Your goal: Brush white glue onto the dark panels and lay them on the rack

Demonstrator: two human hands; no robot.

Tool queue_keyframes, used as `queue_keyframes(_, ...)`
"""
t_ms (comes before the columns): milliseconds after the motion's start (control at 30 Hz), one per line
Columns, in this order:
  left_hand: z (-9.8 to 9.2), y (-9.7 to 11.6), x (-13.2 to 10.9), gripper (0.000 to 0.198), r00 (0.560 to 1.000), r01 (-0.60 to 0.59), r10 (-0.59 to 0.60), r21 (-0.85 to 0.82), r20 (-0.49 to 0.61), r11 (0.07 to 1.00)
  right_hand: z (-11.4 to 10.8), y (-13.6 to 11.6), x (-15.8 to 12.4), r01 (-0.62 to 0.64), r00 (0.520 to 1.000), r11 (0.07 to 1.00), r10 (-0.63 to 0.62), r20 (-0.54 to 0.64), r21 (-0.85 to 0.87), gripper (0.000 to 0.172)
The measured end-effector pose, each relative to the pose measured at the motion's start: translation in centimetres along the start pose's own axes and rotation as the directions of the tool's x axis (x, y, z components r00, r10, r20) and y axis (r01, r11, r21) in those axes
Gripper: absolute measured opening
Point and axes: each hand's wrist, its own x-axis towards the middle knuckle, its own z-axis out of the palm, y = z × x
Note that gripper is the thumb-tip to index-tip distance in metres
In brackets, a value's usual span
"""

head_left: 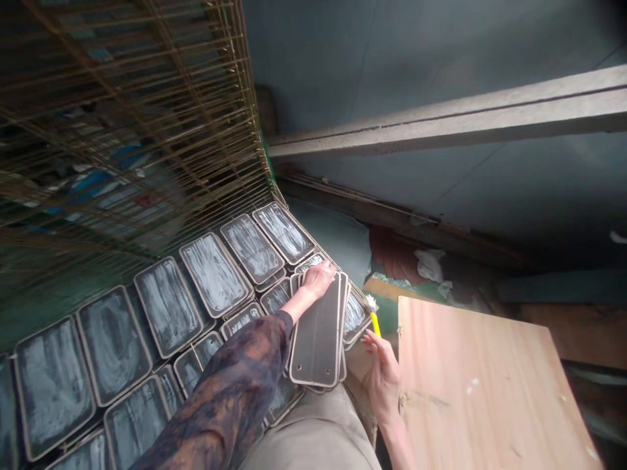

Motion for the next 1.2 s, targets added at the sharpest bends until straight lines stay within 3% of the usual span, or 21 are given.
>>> queue_keyframes(300,0.3,0.1,0.7,0.019,0.998,0.040,-0.032,-0.179,0.045,0.983,0.7,-0.3,1.0,-0.016,0.999,1.000,0.016,0.029,0.004,0.028)
queue_keyframes(533,1.0,0.1,1.1,0.020,1.000,0.001,0.003,-0.141,0.028,0.990,0.7,0.2,1.5,-0.030,0.999,0.999,0.029,0.031,0.021,0.027)
queue_keyframes(633,1.0,-0.2,1.2,0.017,0.999,0.049,-0.049,-0.185,0.005,0.981,0.9,0.4,1.6,-0.033,0.999,0.999,0.032,0.014,0.030,0.027)
queue_keyframes(700,1.0,-0.5,1.4,0.015,0.991,0.116,-0.133,-0.302,-0.035,0.946,1.0,0.4,1.7,-0.039,0.999,0.998,0.039,0.000,0.041,0.027)
queue_keyframes(800,0.8,-1.2,1.2,0.011,0.964,0.195,-0.264,-0.623,-0.020,0.758,1.1,0.3,1.8,-0.053,0.999,0.998,0.053,-0.012,0.047,0.027)
queue_keyframes(933,0.1,-1.5,-1.6,0.015,0.946,0.125,-0.324,-0.949,0.025,0.290,0.8,0.1,1.9,-0.047,0.999,0.997,0.048,-0.012,0.068,0.027)
queue_keyframes(1033,-0.8,-1.2,-6.3,0.019,0.922,0.131,-0.371,-0.991,0.111,0.029,0.5,-0.1,1.9,-0.060,0.998,0.995,0.062,-0.021,0.080,0.027)
queue_keyframes(1200,-0.8,-0.1,-15.9,0.018,0.832,0.217,-0.491,-0.966,0.258,-0.139,0.2,-1.1,1.3,-0.036,0.999,0.996,0.037,-0.006,0.081,0.028)
